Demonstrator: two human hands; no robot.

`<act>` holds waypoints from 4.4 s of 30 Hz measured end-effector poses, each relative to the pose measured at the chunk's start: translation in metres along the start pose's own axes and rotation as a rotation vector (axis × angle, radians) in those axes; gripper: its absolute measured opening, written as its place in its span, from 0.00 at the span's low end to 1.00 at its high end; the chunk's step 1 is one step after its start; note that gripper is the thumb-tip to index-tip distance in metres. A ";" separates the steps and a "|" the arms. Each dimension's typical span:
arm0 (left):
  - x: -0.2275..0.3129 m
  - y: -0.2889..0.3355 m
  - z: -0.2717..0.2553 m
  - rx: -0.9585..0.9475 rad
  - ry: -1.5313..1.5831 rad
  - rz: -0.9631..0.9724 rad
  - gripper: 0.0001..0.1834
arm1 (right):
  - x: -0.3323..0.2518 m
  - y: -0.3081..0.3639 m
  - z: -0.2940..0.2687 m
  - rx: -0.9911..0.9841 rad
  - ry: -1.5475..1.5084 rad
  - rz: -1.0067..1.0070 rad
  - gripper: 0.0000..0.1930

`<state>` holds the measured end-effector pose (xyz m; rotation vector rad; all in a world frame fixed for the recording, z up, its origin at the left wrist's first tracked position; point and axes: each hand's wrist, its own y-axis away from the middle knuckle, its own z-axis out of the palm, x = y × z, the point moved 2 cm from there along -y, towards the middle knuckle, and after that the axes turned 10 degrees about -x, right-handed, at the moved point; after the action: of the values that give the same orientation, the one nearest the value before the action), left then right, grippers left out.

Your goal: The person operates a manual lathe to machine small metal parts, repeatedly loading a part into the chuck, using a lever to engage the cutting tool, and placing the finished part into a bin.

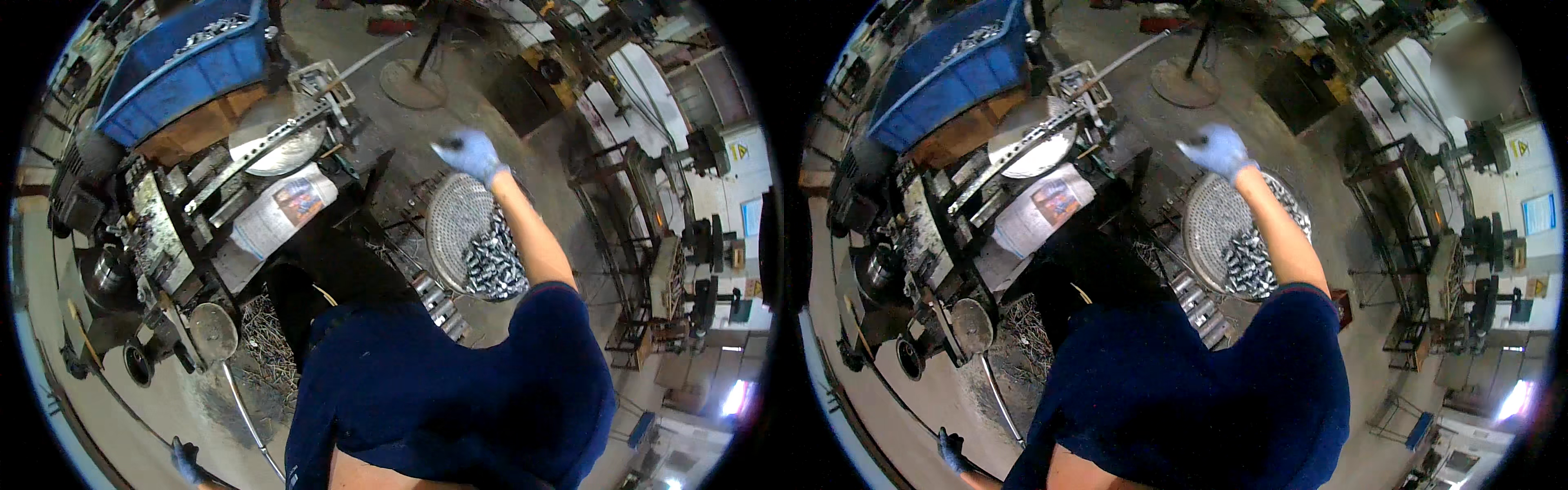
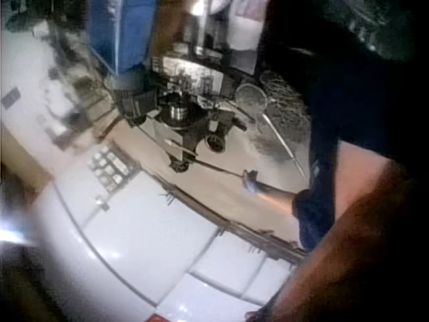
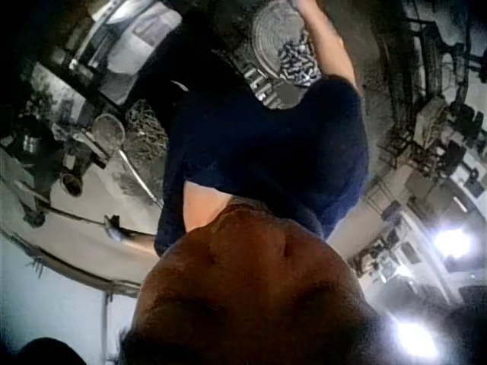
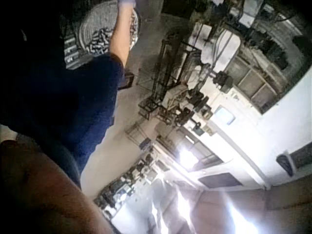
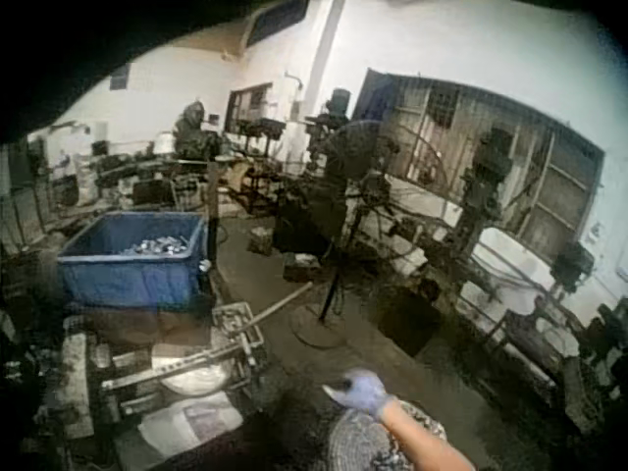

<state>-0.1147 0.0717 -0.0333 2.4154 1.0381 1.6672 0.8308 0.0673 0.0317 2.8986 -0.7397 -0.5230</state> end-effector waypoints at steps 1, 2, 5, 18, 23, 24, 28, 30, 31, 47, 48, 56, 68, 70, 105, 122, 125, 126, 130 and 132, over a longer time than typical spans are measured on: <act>0.001 -0.012 0.001 -0.001 -0.005 -0.054 0.15 | 0.036 0.022 0.024 -0.087 0.025 0.097 0.27; -0.003 -0.021 -0.002 0.011 -0.004 -0.113 0.14 | 0.057 0.051 0.041 -0.240 -0.195 0.129 0.27; -0.022 -0.054 -0.033 -0.135 0.027 -0.175 0.12 | 0.107 0.102 0.102 -0.547 0.047 0.333 0.31; -0.018 -0.047 -0.038 -0.257 -0.038 -0.128 0.21 | 0.175 0.098 0.159 -0.665 0.168 0.330 0.31; 0.000 -0.035 0.003 -0.126 -0.048 -0.094 0.20 | 0.219 0.092 0.170 -0.636 0.111 0.460 0.31; 0.006 -0.032 0.011 -0.153 -0.044 -0.079 0.20 | 0.256 0.093 0.190 -0.610 0.122 0.435 0.32; -0.020 -0.027 -0.018 0.012 0.117 -0.030 0.15 | 0.149 0.086 0.131 -0.719 0.151 0.369 0.33; -0.010 -0.024 -0.004 0.073 0.104 -0.062 0.13 | 0.150 0.086 0.129 -0.719 0.167 0.359 0.34; -0.002 -0.019 0.003 0.023 0.062 -0.038 0.14 | 0.150 0.085 0.130 -0.718 0.175 0.353 0.35; 0.197 0.118 0.140 -0.389 -0.258 0.646 0.23 | -0.035 0.038 0.079 -0.241 -0.989 -0.131 0.12; 0.204 0.129 0.178 -0.402 -0.094 0.573 0.21 | -0.092 0.034 0.064 -0.386 -0.924 -0.217 0.09; 0.228 0.201 0.380 -1.433 0.597 0.269 0.28 | -0.323 0.071 0.033 -0.431 -0.865 -1.226 0.12; 0.244 0.172 0.317 -0.870 0.155 0.548 0.20 | -0.387 0.098 0.042 -0.252 -0.258 -1.349 0.16; 0.241 0.162 0.314 -0.741 0.112 0.720 0.21 | -0.404 0.102 0.033 -0.286 -0.143 -1.385 0.18; 0.016 0.100 0.012 0.216 -0.707 0.043 0.22 | -0.613 -0.040 0.118 -0.089 0.577 -1.244 0.23; 0.012 0.101 0.017 0.288 -0.716 0.021 0.26 | -0.618 -0.010 0.106 -0.322 0.265 -1.162 0.31; 0.045 0.108 0.017 0.156 -0.720 -0.087 0.27 | -0.626 -0.038 0.119 -0.338 0.020 -0.996 0.28; 0.016 0.096 0.012 0.235 -0.724 -0.023 0.26 | -0.634 -0.029 0.117 -0.383 0.025 -1.005 0.27; 0.019 0.074 0.017 0.317 -0.769 0.085 0.21 | -0.646 -0.044 0.126 -0.445 0.026 -0.977 0.30; 0.026 0.059 0.019 0.330 -0.845 0.095 0.18 | -0.643 -0.057 0.129 -0.456 -0.037 -0.961 0.28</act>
<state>-0.0634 0.0462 0.0024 2.9286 1.0771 0.3508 0.2816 0.4249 0.0956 2.6104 0.7493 -0.6881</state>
